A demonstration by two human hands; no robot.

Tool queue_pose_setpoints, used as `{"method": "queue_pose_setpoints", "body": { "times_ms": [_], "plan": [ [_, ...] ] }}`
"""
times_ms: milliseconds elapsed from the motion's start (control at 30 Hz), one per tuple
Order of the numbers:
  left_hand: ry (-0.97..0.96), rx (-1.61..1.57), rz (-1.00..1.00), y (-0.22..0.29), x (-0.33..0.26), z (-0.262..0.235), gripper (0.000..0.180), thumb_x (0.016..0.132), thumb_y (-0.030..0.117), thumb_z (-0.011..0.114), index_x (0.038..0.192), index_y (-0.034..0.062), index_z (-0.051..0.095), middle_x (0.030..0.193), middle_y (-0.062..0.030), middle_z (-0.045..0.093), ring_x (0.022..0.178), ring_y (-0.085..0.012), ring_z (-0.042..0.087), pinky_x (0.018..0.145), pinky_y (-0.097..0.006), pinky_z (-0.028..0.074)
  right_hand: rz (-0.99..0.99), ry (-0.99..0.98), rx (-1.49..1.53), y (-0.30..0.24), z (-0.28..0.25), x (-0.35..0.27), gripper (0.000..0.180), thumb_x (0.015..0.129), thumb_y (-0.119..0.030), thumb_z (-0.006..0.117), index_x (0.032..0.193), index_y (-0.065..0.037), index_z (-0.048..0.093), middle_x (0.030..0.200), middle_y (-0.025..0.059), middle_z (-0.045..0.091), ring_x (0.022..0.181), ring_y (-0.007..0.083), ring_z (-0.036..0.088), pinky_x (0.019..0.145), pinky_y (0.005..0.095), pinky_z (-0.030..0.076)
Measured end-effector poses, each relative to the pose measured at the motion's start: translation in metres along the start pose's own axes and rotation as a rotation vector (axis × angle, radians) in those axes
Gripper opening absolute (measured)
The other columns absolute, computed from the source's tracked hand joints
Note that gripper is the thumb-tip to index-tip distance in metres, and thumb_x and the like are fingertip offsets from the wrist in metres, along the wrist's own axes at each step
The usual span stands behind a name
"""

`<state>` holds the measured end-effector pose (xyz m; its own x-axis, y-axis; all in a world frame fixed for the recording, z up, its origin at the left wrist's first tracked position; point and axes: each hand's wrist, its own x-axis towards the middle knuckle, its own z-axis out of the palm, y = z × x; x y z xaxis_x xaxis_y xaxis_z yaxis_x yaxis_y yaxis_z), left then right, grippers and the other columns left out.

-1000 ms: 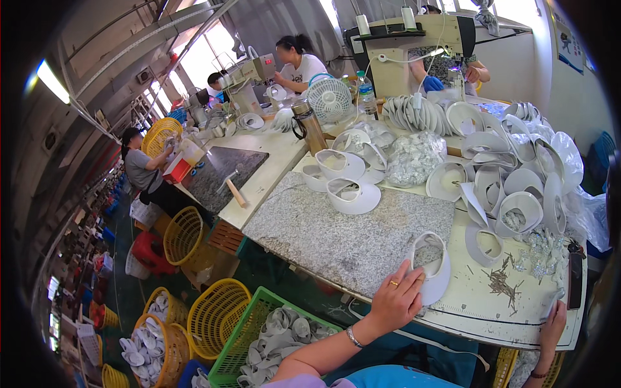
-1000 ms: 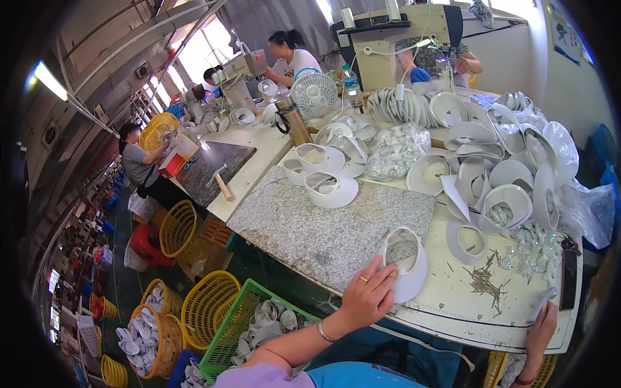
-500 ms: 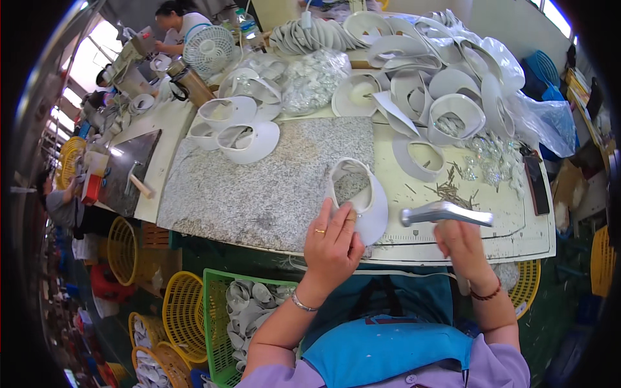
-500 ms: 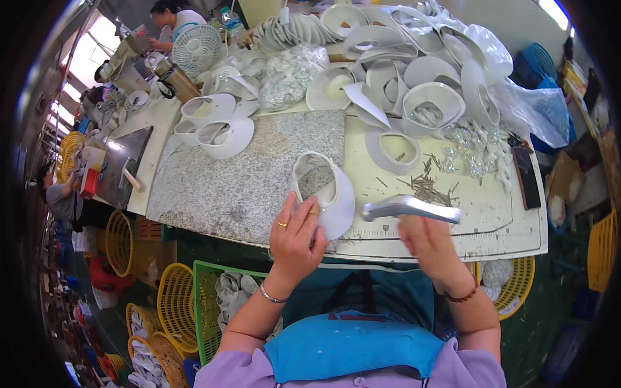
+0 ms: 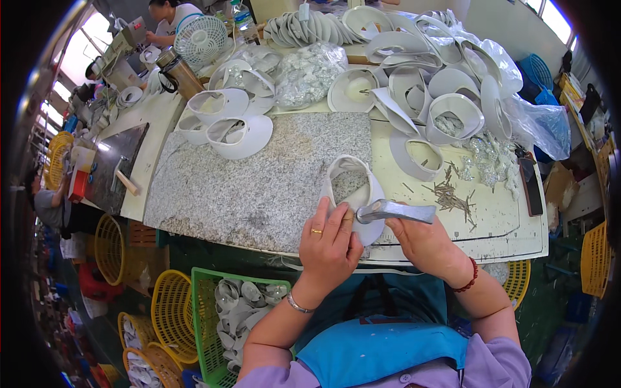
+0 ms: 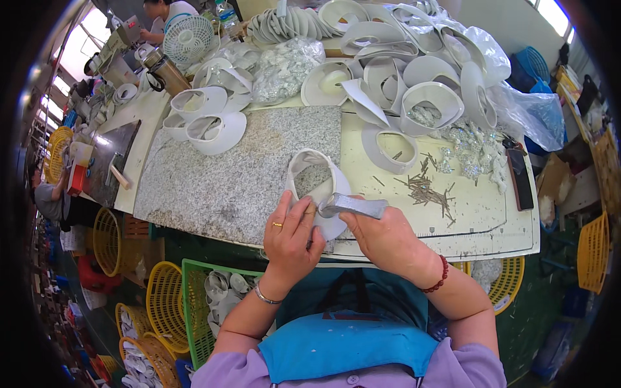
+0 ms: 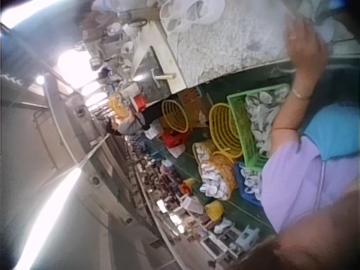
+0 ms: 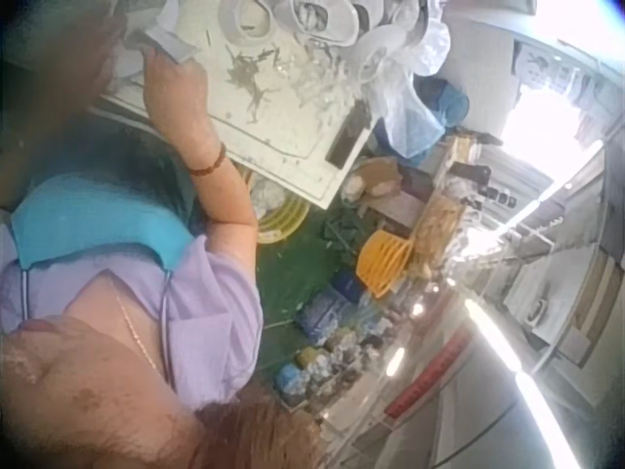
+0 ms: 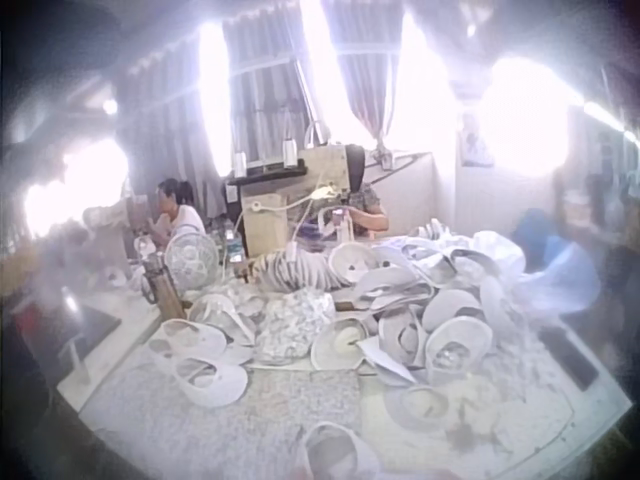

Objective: The person folds decorative trims, fits them into shoe upper components by hand, and taps the components with a hammer.

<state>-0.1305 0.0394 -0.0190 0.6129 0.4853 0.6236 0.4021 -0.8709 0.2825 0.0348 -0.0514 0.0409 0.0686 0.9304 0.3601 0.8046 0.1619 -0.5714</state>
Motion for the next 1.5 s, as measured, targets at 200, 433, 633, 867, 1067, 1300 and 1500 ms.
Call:
{"method": "queue_pose_setpoints", "body": {
  "times_ms": [200, 433, 633, 867, 1067, 1300, 1500],
  "plan": [
    [0.005, -0.006, -0.001, 0.0, 0.002, 0.001, 0.036, 0.071, 0.013, 0.059, 0.104, -0.0026, 0.065, 0.113, -0.0122, 0.06, 0.115, -0.0361, 0.051, 0.086, -0.042, 0.043, -0.058, 0.088, -0.045, -0.004, -0.001, 0.002, 0.016, 0.087, -0.008, 0.057, 0.101, 0.0, 0.06, 0.092, 0.0163, 0.062, 0.076, 0.0334, 0.061, 0.065, 0.0375, 0.05],
    [-0.017, 0.0, 0.006, 0.001, 0.003, 0.0, 0.036, 0.071, 0.012, 0.059, 0.104, -0.0025, 0.064, 0.113, -0.0123, 0.06, 0.116, -0.0362, 0.05, 0.086, -0.043, 0.043, -0.05, 0.074, -0.01, 0.003, -0.001, 0.006, 0.017, 0.086, -0.009, 0.057, 0.101, -0.003, 0.062, 0.098, 0.0154, 0.063, 0.077, 0.0322, 0.063, 0.065, 0.0355, 0.052],
    [-0.031, 0.038, 0.033, 0.0, 0.003, -0.001, 0.039, 0.073, 0.014, 0.059, 0.108, -0.0021, 0.062, 0.114, -0.013, 0.059, 0.116, -0.0364, 0.05, 0.084, -0.043, 0.043, 0.014, -0.079, 0.017, 0.005, 0.007, 0.0, 0.02, 0.085, -0.01, 0.059, 0.104, -0.005, 0.063, 0.1, 0.0165, 0.063, 0.078, 0.0323, 0.063, 0.064, 0.0355, 0.052],
    [-0.141, 0.166, 0.118, 0.0, 0.011, -0.009, 0.043, 0.072, 0.016, 0.06, 0.112, 0.0001, 0.06, 0.114, -0.0122, 0.058, 0.112, -0.036, 0.053, 0.08, -0.041, 0.044, -0.008, 0.001, 0.006, 0.006, 0.0, -0.005, 0.017, 0.087, -0.011, 0.057, 0.101, -0.004, 0.062, 0.098, 0.0137, 0.062, 0.072, 0.0319, 0.061, 0.06, 0.0368, 0.05],
    [-0.25, 0.234, 0.194, -0.001, 0.02, -0.017, 0.048, 0.068, 0.018, 0.064, 0.113, 0.0045, 0.06, 0.112, -0.0112, 0.058, 0.106, -0.036, 0.056, 0.074, -0.038, 0.048, -0.02, 0.007, -0.026, 0.006, -0.003, -0.004, 0.013, 0.087, -0.011, 0.057, 0.096, -0.003, 0.062, 0.096, 0.0125, 0.062, 0.07, 0.0325, 0.061, 0.058, 0.0382, 0.05],
    [-0.274, 0.15, 0.227, -0.007, 0.023, -0.018, 0.048, 0.067, 0.019, 0.066, 0.111, 0.0029, 0.06, 0.108, -0.0123, 0.057, 0.105, -0.0363, 0.055, 0.073, -0.038, 0.045, -0.024, 0.047, 0.022, 0.013, -0.006, -0.001, 0.016, 0.087, -0.012, 0.057, 0.1, -0.004, 0.062, 0.09, 0.0125, 0.063, 0.068, 0.0333, 0.061, 0.058, 0.0387, 0.049],
    [-0.092, 0.016, 0.046, -0.007, 0.014, -0.006, 0.041, 0.065, 0.01, 0.061, 0.105, 0.0009, 0.062, 0.103, -0.0125, 0.063, 0.108, -0.0338, 0.055, 0.083, -0.041, 0.044, 0.028, -0.057, -0.013, -0.006, -0.003, 0.002, 0.017, 0.086, -0.014, 0.058, 0.101, -0.007, 0.064, 0.088, 0.013, 0.064, 0.071, 0.0306, 0.063, 0.059, 0.0368, 0.051]
  ]
}}
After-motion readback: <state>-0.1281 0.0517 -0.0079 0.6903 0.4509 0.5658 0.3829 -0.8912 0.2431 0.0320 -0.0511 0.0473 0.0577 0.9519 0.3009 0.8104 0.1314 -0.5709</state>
